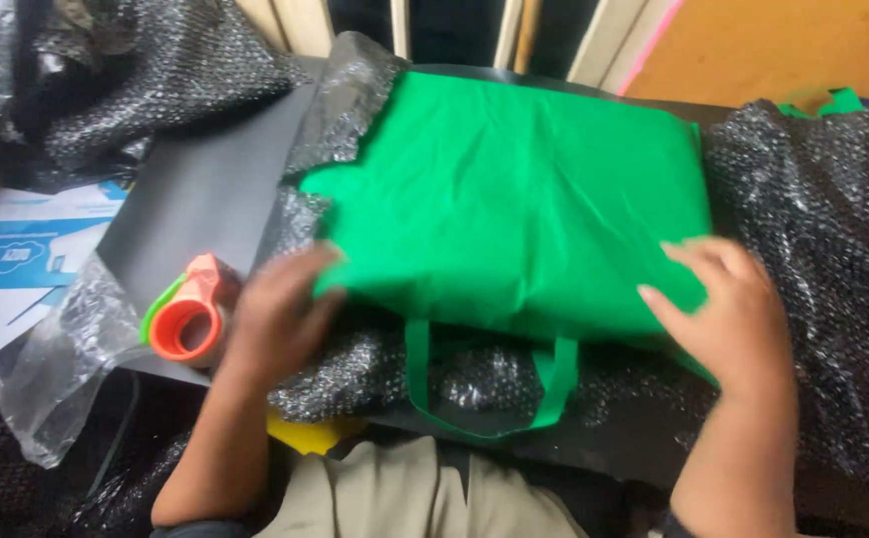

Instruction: The person wraps a green tote bag in black bubble wrap on a table. They fold the bubble wrap around the bag, then use a tape dispenser to apply clear tape to secure the wrapping. The person smooths the bubble wrap and applies multiple pieces of tape to seal the package.

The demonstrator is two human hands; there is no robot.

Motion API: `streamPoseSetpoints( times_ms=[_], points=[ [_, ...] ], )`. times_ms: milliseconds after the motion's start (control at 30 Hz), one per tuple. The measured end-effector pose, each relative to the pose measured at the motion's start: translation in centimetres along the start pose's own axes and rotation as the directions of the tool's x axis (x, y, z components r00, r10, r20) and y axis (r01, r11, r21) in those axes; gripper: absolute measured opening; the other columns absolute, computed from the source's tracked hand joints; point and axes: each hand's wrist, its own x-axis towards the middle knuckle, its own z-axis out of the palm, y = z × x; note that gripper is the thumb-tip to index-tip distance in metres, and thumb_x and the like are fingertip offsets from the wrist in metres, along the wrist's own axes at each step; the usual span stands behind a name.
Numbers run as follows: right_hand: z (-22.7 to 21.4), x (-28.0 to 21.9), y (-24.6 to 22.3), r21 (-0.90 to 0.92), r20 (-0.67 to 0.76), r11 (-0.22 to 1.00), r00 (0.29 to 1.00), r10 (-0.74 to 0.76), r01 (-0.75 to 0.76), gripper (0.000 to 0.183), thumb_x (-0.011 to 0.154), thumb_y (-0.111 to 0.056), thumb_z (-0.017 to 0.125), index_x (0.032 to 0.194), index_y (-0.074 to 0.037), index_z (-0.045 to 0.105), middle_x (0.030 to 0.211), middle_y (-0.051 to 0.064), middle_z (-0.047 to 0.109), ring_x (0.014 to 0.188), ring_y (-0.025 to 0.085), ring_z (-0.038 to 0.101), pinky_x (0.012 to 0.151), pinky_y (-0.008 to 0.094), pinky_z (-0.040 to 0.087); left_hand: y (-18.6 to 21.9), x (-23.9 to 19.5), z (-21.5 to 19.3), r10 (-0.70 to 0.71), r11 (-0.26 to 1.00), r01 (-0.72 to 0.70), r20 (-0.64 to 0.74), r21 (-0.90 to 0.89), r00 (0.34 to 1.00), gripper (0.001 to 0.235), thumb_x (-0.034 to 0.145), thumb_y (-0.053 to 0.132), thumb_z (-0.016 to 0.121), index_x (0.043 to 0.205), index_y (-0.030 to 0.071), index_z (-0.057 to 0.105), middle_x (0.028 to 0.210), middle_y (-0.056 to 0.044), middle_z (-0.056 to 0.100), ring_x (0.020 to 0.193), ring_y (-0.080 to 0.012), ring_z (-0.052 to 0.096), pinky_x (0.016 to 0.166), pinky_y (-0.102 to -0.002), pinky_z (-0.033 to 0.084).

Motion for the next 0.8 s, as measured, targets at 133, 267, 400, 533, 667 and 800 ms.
streamPoseSetpoints(
  times_ms=[133, 267, 400, 533, 667, 800],
  points=[
    [1.9, 10.2, -10.9, 0.253, -0.122, 0.872, 0.908, -0.401, 0.42, 0.054, 0.085, -0.021, 0.082, 0.136, -0.011, 0.069, 0.124, 0.019, 0.065, 0.12, 0.037, 0.062, 0.105, 0.047, 0.047, -4.9, -2.4, -0.9, -0.22, 0.912, 0.254, -0.138, 0.323, 0.966, 0.061, 0.089, 0.031, 0.08, 0.138, 0.001, 0.061, 0.136, -0.023, 0.063, 0.126, -0.0405, 0.061, 0.106, -0.05, 0.048],
    [11.0, 19.2, -20.6, 0.451, -0.101, 0.625, 0.732, -0.673, 0.637, 0.055, 0.081, -0.016, 0.083, 0.133, -0.011, 0.065, 0.122, 0.022, 0.064, 0.121, 0.044, 0.063, 0.103, 0.054, 0.049, -5.9, -3.9, 1.7, -0.247, 0.899, 0.31, -0.225, 0.309, 0.943, 0.065, 0.079, 0.035, 0.089, 0.131, 0.004, 0.068, 0.133, -0.022, 0.066, 0.121, -0.04, 0.064, 0.102, -0.048, 0.05],
    [19.9, 23.0, -26.6, 0.388, 0.065, 0.724, 0.767, -0.638, 0.57, 0.053, 0.084, -0.022, 0.08, 0.135, -0.021, 0.064, 0.132, 0.01, 0.06, 0.109, 0.041, 0.07, 0.09, 0.055, 0.058, -7.0, -3.8, 3.1, -0.201, 0.913, 0.279, -0.268, 0.298, 0.942, 0.046, 0.08, 0.024, 0.088, 0.122, 0.01, 0.075, 0.122, -0.014, 0.072, 0.115, -0.0334, 0.068, 0.101, -0.043, 0.052],
    [27.0, 25.3, -27.1, 0.157, -0.087, 0.791, 0.806, -0.585, 0.591, 0.011, 0.086, -0.024, 0.072, 0.096, -0.028, 0.075, 0.093, -0.003, 0.065, 0.086, 0.026, 0.072, 0.075, 0.043, 0.061, -6.3, -3.0, 3.6, -0.185, 0.956, 0.228, -0.222, 0.186, 0.957, 0.037, 0.085, 0.013, 0.08, 0.122, 0.018, 0.078, 0.119, -0.005, 0.077, 0.11, -0.0269, 0.069, 0.097, -0.039, 0.055],
    [25.1, 25.2, -22.9, 0.062, -0.15, 0.69, 0.69, -0.708, 0.721, 0.009, 0.083, -0.018, 0.066, 0.079, -0.025, 0.069, 0.076, -0.004, 0.061, 0.081, 0.021, 0.069, 0.071, 0.038, 0.059, -4.4, -1.0, 3.5, -0.171, 0.974, 0.192, -0.163, 0.121, 0.972, 0.027, 0.092, 0.015, 0.075, 0.118, 0.02, 0.08, 0.11, -0.003, 0.08, 0.09, -0.0231, 0.075, 0.078, -0.036, 0.061],
    [21.9, 22.6, -18.5, 0.09, -0.127, 0.701, 0.706, -0.697, 0.708, 0.01, 0.09, -0.022, 0.064, 0.083, -0.025, 0.07, 0.08, -0.002, 0.061, 0.087, 0.022, 0.067, 0.074, 0.039, 0.058, -3.1, -0.1, 5.7, -0.086, 0.995, 0.09, -0.075, 0.044, 0.993, 0.016, 0.092, 0.022, 0.074, 0.107, 0.02, 0.08, 0.102, -0.003, 0.081, 0.08, -0.0248, 0.076, 0.068, -0.036, 0.061]
  ],
)
